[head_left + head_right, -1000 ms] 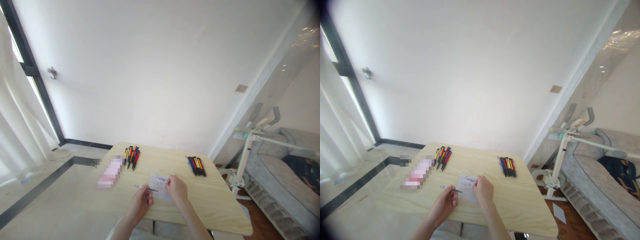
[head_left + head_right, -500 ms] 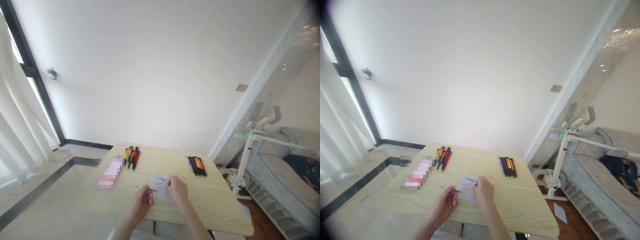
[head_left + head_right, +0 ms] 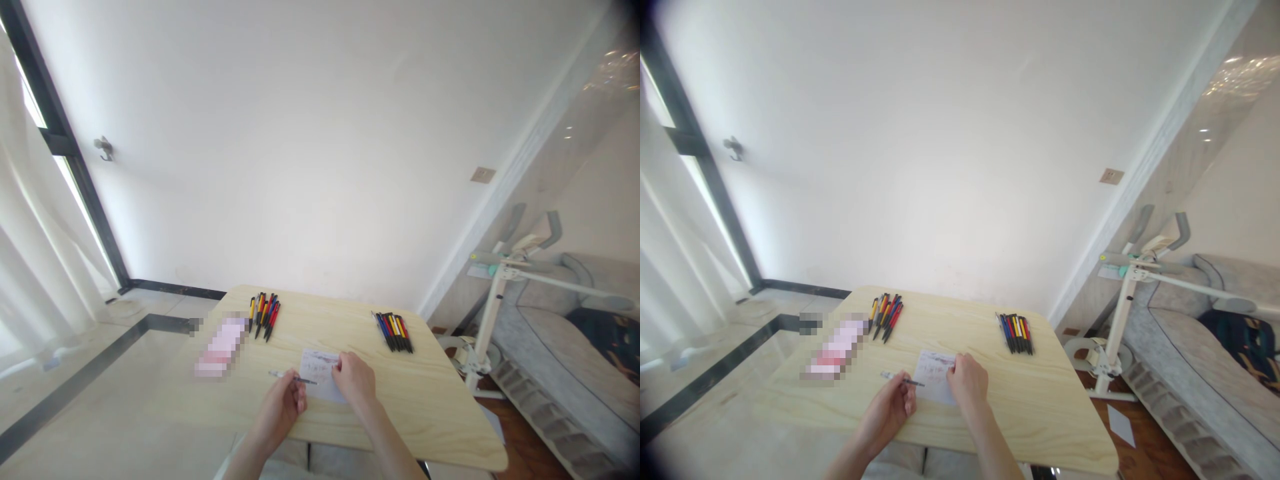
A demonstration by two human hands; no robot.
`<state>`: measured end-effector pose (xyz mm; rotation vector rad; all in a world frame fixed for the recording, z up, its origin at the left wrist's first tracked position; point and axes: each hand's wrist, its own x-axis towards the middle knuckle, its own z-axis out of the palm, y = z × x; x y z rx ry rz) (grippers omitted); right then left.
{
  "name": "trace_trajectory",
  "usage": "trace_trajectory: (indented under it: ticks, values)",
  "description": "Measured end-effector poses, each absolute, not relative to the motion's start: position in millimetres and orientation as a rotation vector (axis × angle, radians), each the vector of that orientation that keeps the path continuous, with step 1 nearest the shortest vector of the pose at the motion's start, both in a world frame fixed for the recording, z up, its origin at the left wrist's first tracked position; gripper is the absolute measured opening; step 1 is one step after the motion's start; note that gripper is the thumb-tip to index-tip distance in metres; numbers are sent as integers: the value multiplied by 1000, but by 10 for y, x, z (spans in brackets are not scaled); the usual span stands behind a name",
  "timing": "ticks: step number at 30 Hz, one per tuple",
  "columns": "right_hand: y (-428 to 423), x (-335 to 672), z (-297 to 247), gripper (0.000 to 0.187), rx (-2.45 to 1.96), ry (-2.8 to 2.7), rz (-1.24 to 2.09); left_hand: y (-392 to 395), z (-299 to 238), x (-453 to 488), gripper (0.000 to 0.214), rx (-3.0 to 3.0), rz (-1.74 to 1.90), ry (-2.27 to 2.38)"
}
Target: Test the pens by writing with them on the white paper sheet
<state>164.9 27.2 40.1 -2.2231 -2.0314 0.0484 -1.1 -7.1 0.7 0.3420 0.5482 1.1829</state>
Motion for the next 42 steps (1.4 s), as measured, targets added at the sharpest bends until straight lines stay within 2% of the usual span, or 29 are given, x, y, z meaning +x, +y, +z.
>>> trace_trajectory:
  ticks: [16, 26, 30, 34, 42]
  values:
    - [271, 1713, 468, 13, -2191, -1978, 58, -77, 24, -22, 18, 266, 1182, 538]
    - [128, 1919, 479, 13, -2117, -1813, 58, -36, 33, -36, 24, 236, 1196, 463]
    - [11, 1829, 422, 12, -1996, -1788, 150, -46, 57, -23, 26, 242, 1197, 475]
    - [-101, 1652, 399, 11, -1643, -1791, 383, -39, 65, 1, 29, 232, 1187, 509]
    - [-313, 1296, 355, 20, -1299, -1625, 712, -104, 82, 41, 29, 251, 1125, 537]
